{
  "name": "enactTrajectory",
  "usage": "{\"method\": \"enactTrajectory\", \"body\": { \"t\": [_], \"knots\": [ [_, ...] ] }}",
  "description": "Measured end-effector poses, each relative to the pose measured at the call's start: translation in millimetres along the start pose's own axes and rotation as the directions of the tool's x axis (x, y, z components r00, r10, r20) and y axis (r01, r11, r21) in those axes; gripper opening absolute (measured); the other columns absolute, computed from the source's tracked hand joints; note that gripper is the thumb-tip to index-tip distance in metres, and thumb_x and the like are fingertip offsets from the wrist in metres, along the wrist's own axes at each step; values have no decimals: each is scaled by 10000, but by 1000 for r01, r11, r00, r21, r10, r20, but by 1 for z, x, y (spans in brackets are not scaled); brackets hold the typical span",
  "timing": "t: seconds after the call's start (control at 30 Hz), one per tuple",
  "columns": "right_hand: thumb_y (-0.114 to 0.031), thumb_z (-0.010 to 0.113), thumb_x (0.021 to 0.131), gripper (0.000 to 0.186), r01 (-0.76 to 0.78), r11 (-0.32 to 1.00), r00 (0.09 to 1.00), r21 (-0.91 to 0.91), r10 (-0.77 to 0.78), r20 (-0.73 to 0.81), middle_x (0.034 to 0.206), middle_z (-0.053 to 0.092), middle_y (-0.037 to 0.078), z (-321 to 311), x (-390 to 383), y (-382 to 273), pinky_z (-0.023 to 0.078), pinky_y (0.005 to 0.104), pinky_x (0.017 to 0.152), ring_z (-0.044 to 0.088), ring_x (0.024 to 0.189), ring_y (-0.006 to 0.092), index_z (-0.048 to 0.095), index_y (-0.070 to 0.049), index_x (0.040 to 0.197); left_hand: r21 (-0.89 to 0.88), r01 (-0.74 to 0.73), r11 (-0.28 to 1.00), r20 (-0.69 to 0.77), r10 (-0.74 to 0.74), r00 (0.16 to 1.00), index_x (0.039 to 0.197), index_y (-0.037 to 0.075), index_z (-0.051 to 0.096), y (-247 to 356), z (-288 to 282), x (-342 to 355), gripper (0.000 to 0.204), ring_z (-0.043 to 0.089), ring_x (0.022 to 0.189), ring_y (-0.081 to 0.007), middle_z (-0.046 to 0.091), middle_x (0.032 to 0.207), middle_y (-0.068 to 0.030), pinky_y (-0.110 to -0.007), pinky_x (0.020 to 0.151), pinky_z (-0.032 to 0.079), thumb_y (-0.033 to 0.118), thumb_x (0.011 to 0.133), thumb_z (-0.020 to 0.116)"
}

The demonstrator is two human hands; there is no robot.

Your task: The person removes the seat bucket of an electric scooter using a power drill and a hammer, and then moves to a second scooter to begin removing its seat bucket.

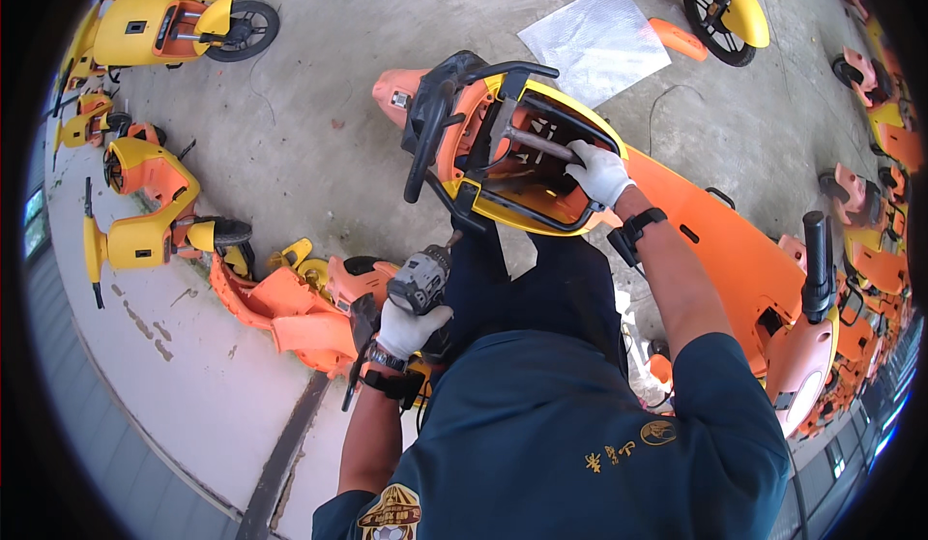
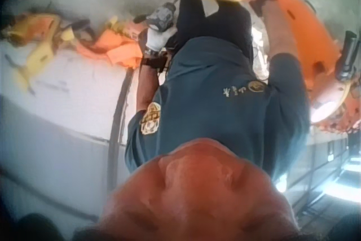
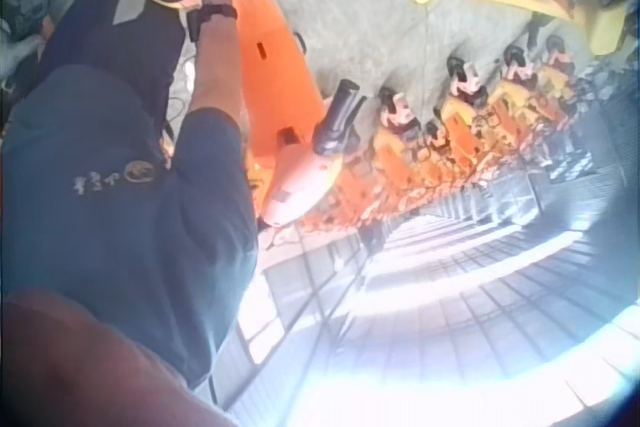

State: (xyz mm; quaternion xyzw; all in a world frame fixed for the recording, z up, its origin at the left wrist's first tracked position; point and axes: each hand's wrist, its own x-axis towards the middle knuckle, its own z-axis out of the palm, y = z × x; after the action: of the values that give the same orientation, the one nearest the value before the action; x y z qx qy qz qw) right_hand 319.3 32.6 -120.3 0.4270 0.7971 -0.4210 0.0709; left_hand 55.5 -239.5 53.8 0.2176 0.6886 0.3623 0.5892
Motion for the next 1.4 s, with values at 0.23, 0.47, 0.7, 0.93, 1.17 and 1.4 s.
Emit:
{"method": "enactTrajectory", "body": {
  "t": [0.23, 0.47, 0.7, 0.93, 1.17, 1.4],
  "knots": [
    [-171, 760, 696, 659, 144, 959, 988, 245, -152, 17, 1038, 639, 171, -34, -52, -102, 522, 387, 877, 639, 978, 320, 520, -33, 1294, 5, -115, 993, -101, 115, 988, 1246, -1, 546, 6, 41, 34, 573, 596, 1041, -150, 621, 1149, -68, -301, 897, 498, -40, 708, 739],
    [-111, 800, 642, 1067, 24, 621, 956, 784, -243, 163, 1358, 505, 194, -14, -87, -144, 389, 359, 1079, 488, 1280, 263, 180, 19, 1501, 88, -76, 993, -202, 93, 975, 1151, 8, 627, 43, 111, 75, 429, 683, 944, -186, 697, 1052, -93, -326, 826, 543, 230, 806, 753],
    [-81, 693, 656, 648, -341, 542, 895, 768, -63, 441, 1015, 637, 90, -59, -105, -114, 512, 285, 796, 623, 896, 152, 468, 28, 1254, 305, -133, 943, 117, 101, 988, 959, 21, 702, 53, 110, 65, 400, 680, 757, -294, 697, 798, -127, -377, 705, 528, 405, 855, 657],
    [-82, 754, 609, 815, -338, 280, 902, 899, -178, 394, 1159, 625, 182, -106, -158, -120, 539, 355, 829, 668, 951, 244, 445, 9, 1358, -286, 188, 940, -91, -221, 971, 993, -15, 631, -37, 58, 67, 294, 629, 639, -175, 620, 818, -94, -274, 498, 498, -27, 753, 462],
    [-12, 729, 744, 432, -270, 668, 935, 693, 9, 355, 925, 637, 7, -82, -136, -122, 507, 269, 761, 603, 834, 99, 606, -21, 1158, -591, 143, 794, -36, -203, 978, 1111, -30, 588, -53, 53, 95, 288, 657, 725, -189, 674, 1032, -146, -292, 603, 535, -48, 833, 514],
    [-50, 756, 727, 548, -188, 754, 919, 630, -90, 383, 1028, 659, 52, -57, -149, -128, 507, 301, 862, 612, 946, 139, 560, -6, 1237, -615, 100, 782, -64, -176, 982, 1163, -21, 593, -61, 54, 112, 272, 641, 738, -167, 681, 1010, -122, -290, 630, 498, 36, 897, 579]
  ]
}}
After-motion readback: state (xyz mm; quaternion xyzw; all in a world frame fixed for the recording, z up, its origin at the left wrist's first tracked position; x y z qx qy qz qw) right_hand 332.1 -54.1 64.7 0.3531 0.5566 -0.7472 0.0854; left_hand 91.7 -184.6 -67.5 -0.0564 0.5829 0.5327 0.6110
